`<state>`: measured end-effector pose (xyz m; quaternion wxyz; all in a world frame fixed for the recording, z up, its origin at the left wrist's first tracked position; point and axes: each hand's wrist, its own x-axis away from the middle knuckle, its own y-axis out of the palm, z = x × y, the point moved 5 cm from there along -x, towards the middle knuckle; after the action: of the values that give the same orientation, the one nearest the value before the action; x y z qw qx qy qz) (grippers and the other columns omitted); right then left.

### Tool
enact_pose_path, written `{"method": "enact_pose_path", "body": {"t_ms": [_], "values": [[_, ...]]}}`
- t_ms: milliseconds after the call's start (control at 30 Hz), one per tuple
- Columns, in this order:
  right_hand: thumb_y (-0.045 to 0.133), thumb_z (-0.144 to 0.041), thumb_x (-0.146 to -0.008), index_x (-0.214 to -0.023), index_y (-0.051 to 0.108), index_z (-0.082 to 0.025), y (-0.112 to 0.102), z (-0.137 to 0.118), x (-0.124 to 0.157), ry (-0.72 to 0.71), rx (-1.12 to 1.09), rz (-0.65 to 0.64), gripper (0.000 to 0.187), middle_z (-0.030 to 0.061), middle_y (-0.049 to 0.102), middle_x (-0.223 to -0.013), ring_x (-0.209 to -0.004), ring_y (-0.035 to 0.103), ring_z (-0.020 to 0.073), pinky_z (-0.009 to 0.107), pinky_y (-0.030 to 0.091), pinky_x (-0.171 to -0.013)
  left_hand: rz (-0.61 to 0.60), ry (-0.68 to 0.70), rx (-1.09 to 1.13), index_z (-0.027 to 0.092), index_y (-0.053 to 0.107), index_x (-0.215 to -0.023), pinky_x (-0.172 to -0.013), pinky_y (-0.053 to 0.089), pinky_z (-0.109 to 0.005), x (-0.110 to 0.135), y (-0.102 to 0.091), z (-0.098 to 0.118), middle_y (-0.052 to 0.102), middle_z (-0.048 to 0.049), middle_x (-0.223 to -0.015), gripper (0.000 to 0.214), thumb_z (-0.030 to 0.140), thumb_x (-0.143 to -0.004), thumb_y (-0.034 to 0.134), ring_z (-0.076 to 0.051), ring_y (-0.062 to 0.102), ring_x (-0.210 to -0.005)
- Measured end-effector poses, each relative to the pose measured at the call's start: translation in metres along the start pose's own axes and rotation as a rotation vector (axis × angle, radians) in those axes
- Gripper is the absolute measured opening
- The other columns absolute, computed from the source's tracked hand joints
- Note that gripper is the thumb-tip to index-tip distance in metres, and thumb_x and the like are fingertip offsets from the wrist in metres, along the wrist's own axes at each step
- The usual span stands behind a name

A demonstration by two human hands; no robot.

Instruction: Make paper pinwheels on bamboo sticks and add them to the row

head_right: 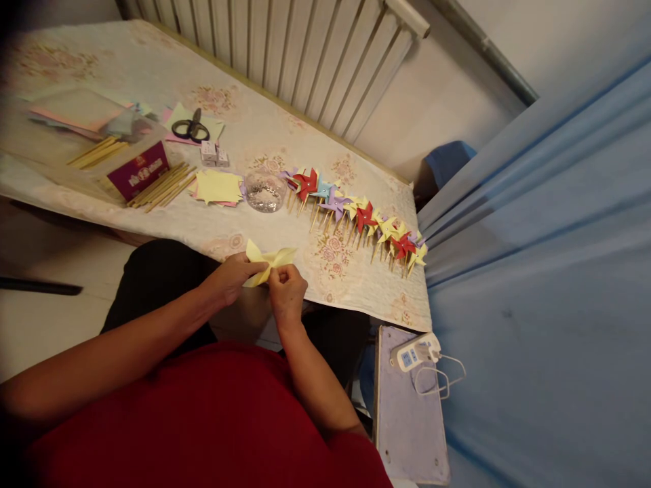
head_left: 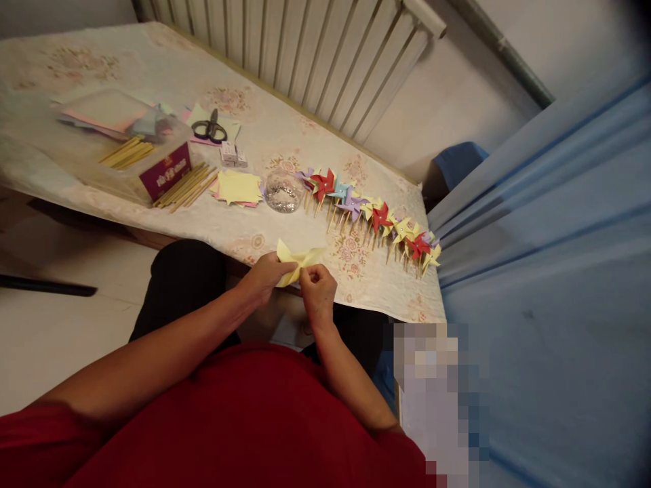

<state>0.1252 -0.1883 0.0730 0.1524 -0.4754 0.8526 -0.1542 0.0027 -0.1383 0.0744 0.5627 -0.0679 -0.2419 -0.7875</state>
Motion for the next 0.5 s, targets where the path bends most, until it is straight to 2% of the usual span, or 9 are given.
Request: {"method": "enact_pose_path", "body": {"t_ms": [100,333,500], "values": [[0.058,-0.034,-0.076,-0.064,0.055,-0.022,-0.0003,-0.0008,0.0003,-0.010,-0.003,0.007,0.017,-0.0057,0.053,-0.055,-0.051,0.049,0.0124,0.025,0.040,-0.054,0.037,0.000,0.024,0.017,0.059,-0.064,-0.051,0.040,-0.021,0.0026,0.0001,0.0018,0.061,0.0017,-0.056,0.011,0.018,-0.059,0.068,-0.011,0.053,-0.053],[0.056,-0.034,-0.077,-0.063,0.054,-0.022,-0.0014,-0.0086,0.0021,-0.070,0.043,0.014,0.019,-0.0055,0.053,-0.056,-0.052,0.047,0.0121,0.025,0.038,-0.055,0.043,0.034,0.031,0.016,0.062,-0.069,-0.051,0.040,-0.021,0.0024,0.0007,0.0028,0.064,0.0015,-0.059,0.011,0.017,-0.059,0.066,-0.012,0.055,-0.054],[0.056,-0.034,-0.078,-0.063,0.054,-0.022,-0.0002,-0.0086,0.0020,-0.073,0.056,0.012,0.019,-0.0054,0.052,-0.056,-0.053,0.046,0.0122,0.025,0.036,-0.056,0.077,-0.005,0.003,0.017,0.060,-0.065,-0.049,0.039,-0.020,0.0046,-0.0003,0.0038,0.061,0.0020,-0.055,0.009,0.015,-0.059,0.067,-0.012,0.053,-0.052]]}}
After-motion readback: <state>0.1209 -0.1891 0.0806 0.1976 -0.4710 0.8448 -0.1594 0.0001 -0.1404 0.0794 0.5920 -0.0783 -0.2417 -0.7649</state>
